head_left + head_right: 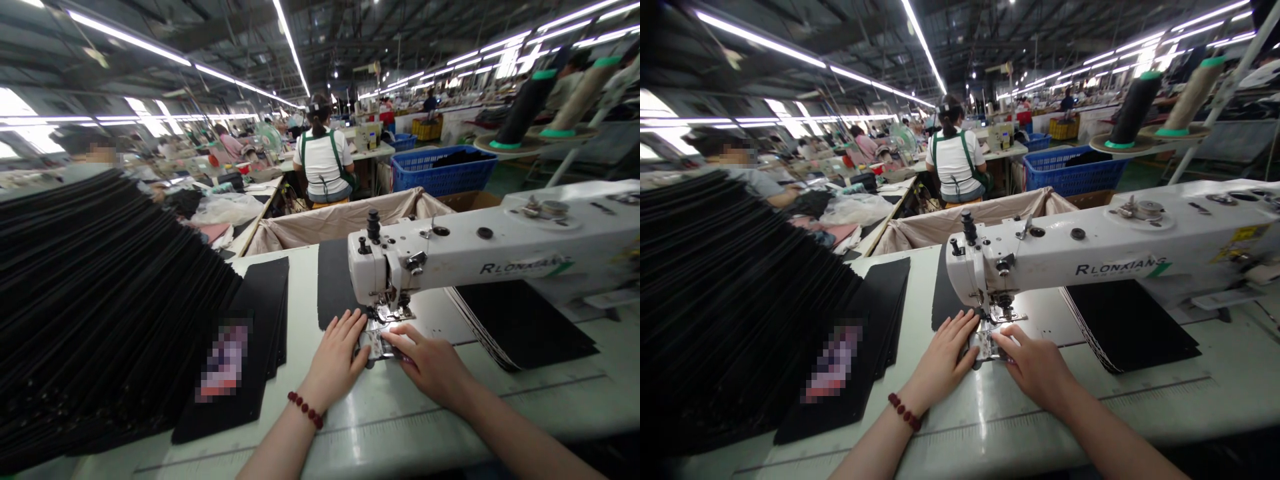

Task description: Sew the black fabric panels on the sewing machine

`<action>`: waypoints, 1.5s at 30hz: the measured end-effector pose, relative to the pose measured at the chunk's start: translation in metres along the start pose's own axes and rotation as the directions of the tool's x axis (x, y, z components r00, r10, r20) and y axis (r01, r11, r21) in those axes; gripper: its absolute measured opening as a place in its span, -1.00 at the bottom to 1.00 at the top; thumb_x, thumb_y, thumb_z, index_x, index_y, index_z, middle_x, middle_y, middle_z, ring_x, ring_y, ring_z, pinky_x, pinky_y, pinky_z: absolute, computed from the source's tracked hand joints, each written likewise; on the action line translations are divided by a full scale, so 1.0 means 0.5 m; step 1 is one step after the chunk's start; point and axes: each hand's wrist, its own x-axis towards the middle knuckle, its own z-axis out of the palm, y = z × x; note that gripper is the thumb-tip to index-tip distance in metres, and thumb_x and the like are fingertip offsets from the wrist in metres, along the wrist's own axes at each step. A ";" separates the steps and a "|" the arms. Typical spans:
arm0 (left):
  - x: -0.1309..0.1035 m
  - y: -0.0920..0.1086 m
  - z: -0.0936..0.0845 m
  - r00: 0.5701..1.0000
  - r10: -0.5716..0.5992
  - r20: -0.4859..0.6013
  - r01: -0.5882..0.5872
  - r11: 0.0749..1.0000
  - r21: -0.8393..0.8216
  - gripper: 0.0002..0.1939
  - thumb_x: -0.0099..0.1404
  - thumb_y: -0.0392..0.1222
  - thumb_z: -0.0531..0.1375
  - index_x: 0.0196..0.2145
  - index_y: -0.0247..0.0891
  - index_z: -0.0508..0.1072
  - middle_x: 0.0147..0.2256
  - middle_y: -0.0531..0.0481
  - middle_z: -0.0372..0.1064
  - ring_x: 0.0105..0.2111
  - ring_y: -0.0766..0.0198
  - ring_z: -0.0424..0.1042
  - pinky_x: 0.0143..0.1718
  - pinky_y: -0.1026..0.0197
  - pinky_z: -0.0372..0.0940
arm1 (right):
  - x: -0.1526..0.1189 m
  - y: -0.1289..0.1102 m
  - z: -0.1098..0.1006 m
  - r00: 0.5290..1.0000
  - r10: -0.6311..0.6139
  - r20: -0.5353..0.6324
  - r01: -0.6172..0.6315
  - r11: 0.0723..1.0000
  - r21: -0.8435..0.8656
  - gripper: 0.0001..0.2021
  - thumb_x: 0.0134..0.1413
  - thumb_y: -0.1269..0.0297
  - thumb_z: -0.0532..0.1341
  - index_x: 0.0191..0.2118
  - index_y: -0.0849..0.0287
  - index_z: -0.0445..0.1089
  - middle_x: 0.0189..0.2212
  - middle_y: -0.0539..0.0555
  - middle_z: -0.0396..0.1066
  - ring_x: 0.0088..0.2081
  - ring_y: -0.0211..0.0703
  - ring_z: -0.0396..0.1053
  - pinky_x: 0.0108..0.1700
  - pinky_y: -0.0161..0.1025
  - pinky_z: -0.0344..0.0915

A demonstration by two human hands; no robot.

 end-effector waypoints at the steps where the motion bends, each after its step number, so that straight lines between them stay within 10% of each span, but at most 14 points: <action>1: 0.000 0.001 0.001 1.000 0.000 -0.007 0.000 1.000 0.003 -0.43 0.37 -0.09 0.03 0.28 -0.06 -0.04 0.30 0.00 -0.09 0.29 0.15 -0.09 0.27 -0.11 -0.08 | 0.000 0.001 0.001 1.000 -0.001 -0.004 0.001 1.000 -0.001 -0.47 0.09 0.43 0.05 0.19 -0.06 0.14 0.12 0.02 0.23 -0.14 -0.10 0.41 -0.19 -0.18 0.32; 29: -0.008 0.017 0.002 0.999 -0.018 -0.029 0.018 0.999 0.028 -0.47 0.31 -0.09 0.05 0.23 -0.07 0.10 0.26 0.12 0.01 0.27 0.17 -0.05 0.28 0.00 -0.16 | -0.010 0.017 0.027 0.987 -0.073 -0.143 0.057 0.992 -0.113 -0.53 0.13 0.37 0.04 0.16 -0.11 0.20 0.08 -0.03 0.29 -0.25 -0.16 0.46 -0.37 -0.25 0.38; 41: -0.007 0.018 0.008 0.997 -0.035 -0.063 0.040 0.996 0.079 -0.34 0.31 -0.04 0.04 0.28 -0.30 -0.04 0.30 -0.14 -0.13 0.30 0.09 -0.14 0.27 0.00 -0.10 | -0.011 0.007 0.020 0.986 -0.051 -0.158 0.039 0.996 -0.076 -0.56 0.13 0.37 0.04 0.12 -0.10 0.23 0.06 -0.02 0.31 -0.22 -0.14 0.45 -0.34 -0.24 0.35; 45: -0.009 0.038 -0.012 0.994 -0.062 -0.093 0.071 0.992 0.103 -0.32 0.30 0.02 0.06 0.26 -0.37 0.02 0.19 -0.25 0.12 0.20 0.05 0.10 0.25 0.00 -0.05 | -0.012 0.006 0.017 0.985 -0.057 -0.165 0.048 0.997 -0.057 -0.57 0.13 0.39 0.04 0.11 -0.10 0.23 0.05 -0.03 0.31 -0.23 -0.14 0.45 -0.33 -0.24 0.34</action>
